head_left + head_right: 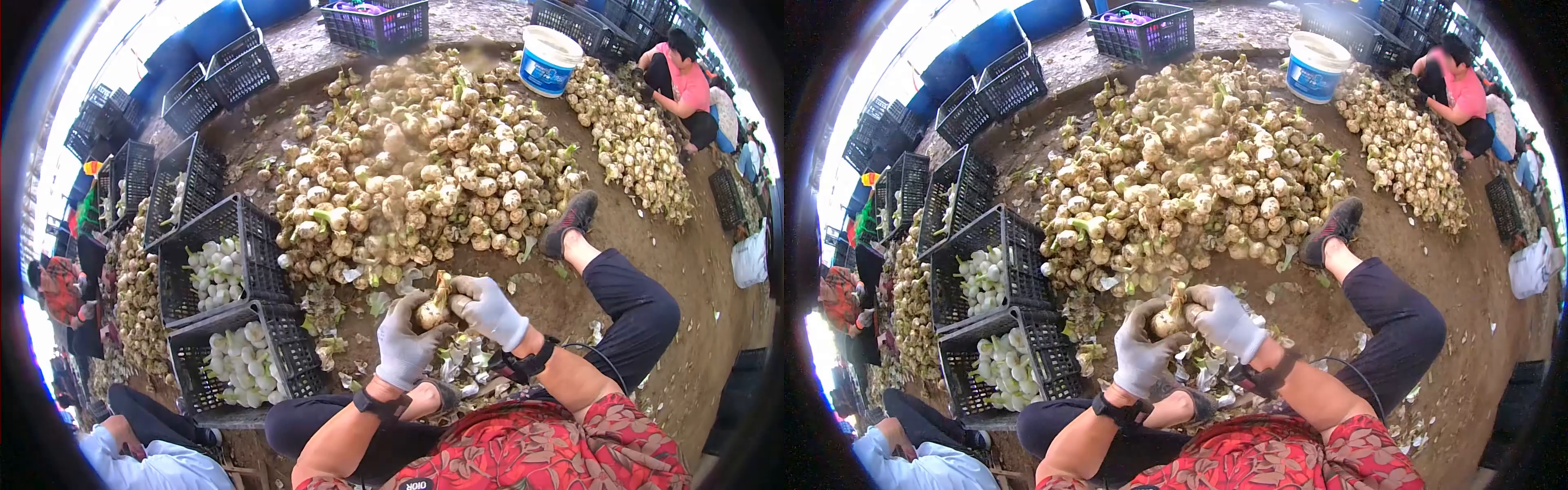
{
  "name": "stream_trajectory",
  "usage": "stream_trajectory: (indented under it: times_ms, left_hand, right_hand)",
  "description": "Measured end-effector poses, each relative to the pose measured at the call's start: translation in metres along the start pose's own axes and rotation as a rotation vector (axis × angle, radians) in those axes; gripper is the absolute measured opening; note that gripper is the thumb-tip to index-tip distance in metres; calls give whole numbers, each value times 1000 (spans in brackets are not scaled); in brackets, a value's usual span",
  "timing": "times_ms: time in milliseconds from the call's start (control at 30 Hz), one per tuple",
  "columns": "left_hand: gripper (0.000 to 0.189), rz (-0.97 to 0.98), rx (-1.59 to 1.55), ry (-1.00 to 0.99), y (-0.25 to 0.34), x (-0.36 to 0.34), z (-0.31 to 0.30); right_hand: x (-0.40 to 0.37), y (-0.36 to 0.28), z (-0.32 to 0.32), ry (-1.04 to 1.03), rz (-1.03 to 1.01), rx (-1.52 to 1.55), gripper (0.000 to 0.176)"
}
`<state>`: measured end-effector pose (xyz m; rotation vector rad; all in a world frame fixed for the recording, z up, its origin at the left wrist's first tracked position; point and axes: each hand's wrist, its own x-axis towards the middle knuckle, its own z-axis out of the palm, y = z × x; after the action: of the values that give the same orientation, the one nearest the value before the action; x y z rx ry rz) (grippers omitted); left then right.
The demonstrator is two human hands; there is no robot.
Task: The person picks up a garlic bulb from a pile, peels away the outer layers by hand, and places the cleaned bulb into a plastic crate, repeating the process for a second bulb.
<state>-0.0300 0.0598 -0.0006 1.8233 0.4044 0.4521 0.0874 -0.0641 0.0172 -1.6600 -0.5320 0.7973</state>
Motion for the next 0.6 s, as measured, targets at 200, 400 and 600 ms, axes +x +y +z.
stream_trajectory:
  times_ms: [200, 400, 600]
  left_hand:
    - [51, 104, 284, 84, 6, 7, -1]
    - [48, 159, 416, 81, 11, 5, 2]
    - [30, -392, -798, -136, 27, 18, -7]
  right_hand:
    - [-1, -7, 1, -84, -24, 12, 20]
    - [10, 23, 13, 198, -227, -377, 22]
    - [0, -12, 4, 146, -71, -244, 33]
